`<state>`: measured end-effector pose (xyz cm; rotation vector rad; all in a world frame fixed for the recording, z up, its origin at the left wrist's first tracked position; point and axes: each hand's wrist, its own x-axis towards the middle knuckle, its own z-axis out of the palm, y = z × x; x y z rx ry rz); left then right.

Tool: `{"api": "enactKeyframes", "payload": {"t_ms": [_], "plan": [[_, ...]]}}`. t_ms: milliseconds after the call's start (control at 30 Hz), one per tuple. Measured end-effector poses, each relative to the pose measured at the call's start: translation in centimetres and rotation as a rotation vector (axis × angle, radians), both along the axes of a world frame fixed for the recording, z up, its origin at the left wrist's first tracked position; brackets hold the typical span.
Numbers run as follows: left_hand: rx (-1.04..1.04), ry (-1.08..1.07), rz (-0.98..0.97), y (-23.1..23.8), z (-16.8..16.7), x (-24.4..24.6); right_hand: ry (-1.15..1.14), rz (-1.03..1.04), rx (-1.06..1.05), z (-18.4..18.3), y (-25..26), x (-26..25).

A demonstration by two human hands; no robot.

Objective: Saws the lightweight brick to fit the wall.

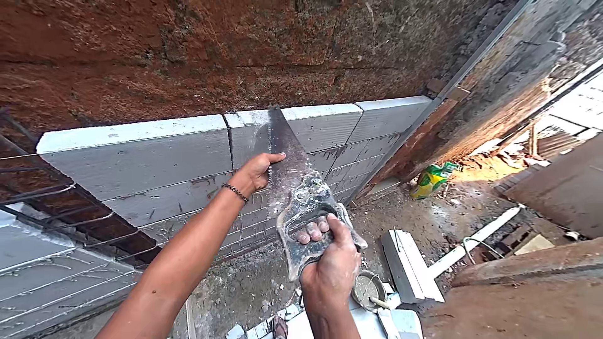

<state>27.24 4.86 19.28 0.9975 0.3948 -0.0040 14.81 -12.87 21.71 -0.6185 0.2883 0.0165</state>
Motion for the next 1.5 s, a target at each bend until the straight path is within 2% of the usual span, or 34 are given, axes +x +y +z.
{"api": "enactKeyframes", "payload": {"t_ms": [100, 233, 367, 467, 600, 700, 867, 1067, 1233, 1400, 1500], "plan": [[0.002, 0.051, 0.015, -0.6, 0.3, 1.4, 0.055, -0.008, -0.006, 1.6, 0.1, 0.7], [-0.014, 0.010, 0.061, 0.3, 1.6, -2.3, 0.013, 0.069, -0.029, 3.8, -0.3, -1.0], [-0.112, -0.004, 0.034, -0.6, 2.8, 0.1, -0.025, -0.006, -0.097, 4.9, 0.0, 0.9], [-0.123, 0.001, 0.008, -1.0, 2.5, 2.2, -0.014, -0.058, -0.146, 5.2, 0.8, 1.5], [-0.166, -0.036, 0.007, 0.0, 2.4, -0.1, -0.049, -0.007, -0.197, 5.9, 1.7, -0.8], [-0.184, -0.055, 0.032, -0.6, 3.4, -0.4, -0.069, -0.017, -0.171, 6.5, 0.7, -0.1], [-0.124, -0.006, 0.039, -2.6, 2.9, 3.2, -0.057, -0.027, -0.094, 4.7, -1.3, 3.4], [-0.091, -0.037, 0.050, -1.2, 1.2, -0.8, -0.121, 0.104, -0.115, 2.8, -0.3, 0.2], [-0.075, -0.006, 0.013, -1.8, 2.2, 2.9, -0.162, 0.131, -0.041, 2.9, -2.0, 3.8], [0.011, -0.031, 0.077, -0.4, 2.4, -2.0, -0.109, 0.164, -0.089, 3.7, -0.4, 0.1], [-0.024, -0.034, 0.065, 0.2, 2.1, -1.8, -0.041, 0.104, -0.060, 3.8, -0.4, 0.3]]}}
